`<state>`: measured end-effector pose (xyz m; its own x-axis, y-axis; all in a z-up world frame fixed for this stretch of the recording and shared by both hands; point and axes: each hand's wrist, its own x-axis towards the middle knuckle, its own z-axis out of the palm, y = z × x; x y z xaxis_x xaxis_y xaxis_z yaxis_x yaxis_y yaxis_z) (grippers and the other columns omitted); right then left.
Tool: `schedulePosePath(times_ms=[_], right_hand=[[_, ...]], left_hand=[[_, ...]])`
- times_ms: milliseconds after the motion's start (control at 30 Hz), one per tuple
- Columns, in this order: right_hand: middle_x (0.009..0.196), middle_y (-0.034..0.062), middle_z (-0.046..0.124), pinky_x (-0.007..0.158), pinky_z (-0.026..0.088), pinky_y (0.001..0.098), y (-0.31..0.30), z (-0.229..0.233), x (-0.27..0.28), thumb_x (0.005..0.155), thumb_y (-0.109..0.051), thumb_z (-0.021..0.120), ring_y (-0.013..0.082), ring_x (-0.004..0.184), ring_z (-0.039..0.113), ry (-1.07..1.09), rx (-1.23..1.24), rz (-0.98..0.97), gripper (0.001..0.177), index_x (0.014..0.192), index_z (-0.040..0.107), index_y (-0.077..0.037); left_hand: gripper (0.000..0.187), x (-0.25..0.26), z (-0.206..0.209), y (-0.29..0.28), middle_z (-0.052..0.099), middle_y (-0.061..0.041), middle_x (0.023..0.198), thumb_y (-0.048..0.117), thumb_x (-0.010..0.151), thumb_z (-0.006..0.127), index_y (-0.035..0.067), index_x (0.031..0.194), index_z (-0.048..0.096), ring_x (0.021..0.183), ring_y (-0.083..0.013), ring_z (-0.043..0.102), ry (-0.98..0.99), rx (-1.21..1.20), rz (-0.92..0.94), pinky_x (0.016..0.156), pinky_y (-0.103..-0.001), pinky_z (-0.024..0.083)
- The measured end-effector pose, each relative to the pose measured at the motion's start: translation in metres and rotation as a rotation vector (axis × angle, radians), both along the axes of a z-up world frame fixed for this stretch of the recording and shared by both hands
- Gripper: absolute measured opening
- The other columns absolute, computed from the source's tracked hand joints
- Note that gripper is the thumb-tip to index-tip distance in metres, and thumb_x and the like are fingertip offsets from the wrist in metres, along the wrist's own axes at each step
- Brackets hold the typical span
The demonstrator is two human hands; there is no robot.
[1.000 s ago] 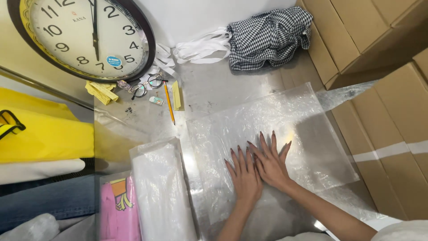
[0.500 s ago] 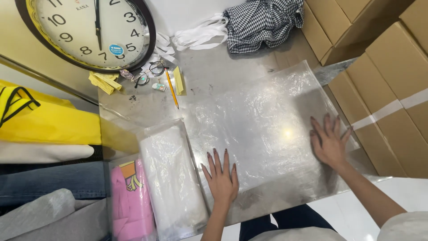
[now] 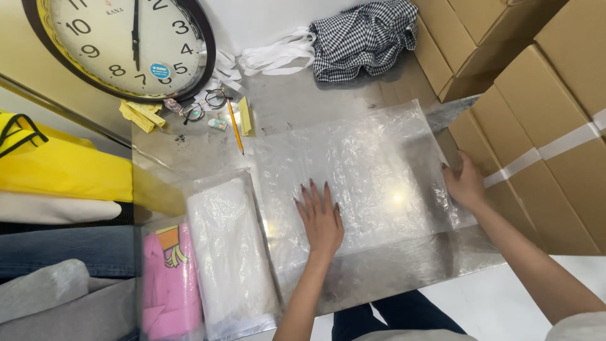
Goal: Folding clothing items and placing them into plastic bags and cardboard boxes for shipping
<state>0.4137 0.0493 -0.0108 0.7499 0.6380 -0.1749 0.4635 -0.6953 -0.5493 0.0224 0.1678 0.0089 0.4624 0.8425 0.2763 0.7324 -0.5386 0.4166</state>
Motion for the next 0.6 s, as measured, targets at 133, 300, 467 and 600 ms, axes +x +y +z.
schedulePosePath(times_ms=[133, 300, 467, 600], right_hand=[[0.137, 0.0314, 0.069, 0.106, 0.053, 0.0577, 0.01, 0.012, 0.01, 0.103, -0.048, 0.069, 0.0478, 0.13, 0.064, 0.125, -0.012, 0.022, 0.069, 0.16, 0.056, -0.011], [0.1, 0.0189, 0.075, 0.073, 0.058, 0.0487, 0.017, 0.031, 0.018, 0.103, -0.036, 0.075, 0.0347, 0.092, 0.073, 0.296, 0.106, 0.114, 0.04, 0.123, 0.072, -0.001], [0.097, 0.0108, 0.07, 0.079, 0.052, 0.0422, 0.013, 0.087, 0.018, 0.102, -0.026, 0.07, 0.0262, 0.094, 0.064, 0.428, 0.286, 0.193, 0.018, 0.109, 0.069, -0.009], [0.08, 0.0012, 0.059, 0.067, 0.044, 0.0274, 0.017, 0.113, 0.012, 0.101, -0.007, 0.064, 0.0143, 0.08, 0.055, 0.494, 0.497, 0.355, 0.005, 0.097, 0.063, -0.009]], left_hand=[[0.061, 0.051, -0.01, 0.009, 0.02, -0.022, 0.179, 0.025, 0.112, 0.051, 0.014, 0.17, 0.035, 0.167, -0.044, 0.009, -0.026, -0.015, -0.079, 0.13, -0.068, 0.003], [0.062, 0.085, -0.029, 0.017, 0.02, -0.018, 0.18, 0.036, 0.114, 0.046, 0.019, 0.172, 0.03, 0.168, -0.0405, 0.005, 0.104, -0.005, -0.068, 0.13, -0.071, -0.005], [0.061, 0.121, -0.029, -0.001, 0.023, -0.017, 0.179, 0.043, 0.116, 0.037, 0.019, 0.171, 0.029, 0.167, -0.0401, 0.008, 0.17, 0.008, -0.048, 0.13, -0.072, -0.004], [0.062, 0.16, -0.027, -0.026, 0.029, -0.02, 0.176, 0.042, 0.113, 0.041, 0.015, 0.169, 0.033, 0.164, -0.0448, 0.016, 0.154, -0.008, -0.014, 0.127, -0.074, 0.005]])
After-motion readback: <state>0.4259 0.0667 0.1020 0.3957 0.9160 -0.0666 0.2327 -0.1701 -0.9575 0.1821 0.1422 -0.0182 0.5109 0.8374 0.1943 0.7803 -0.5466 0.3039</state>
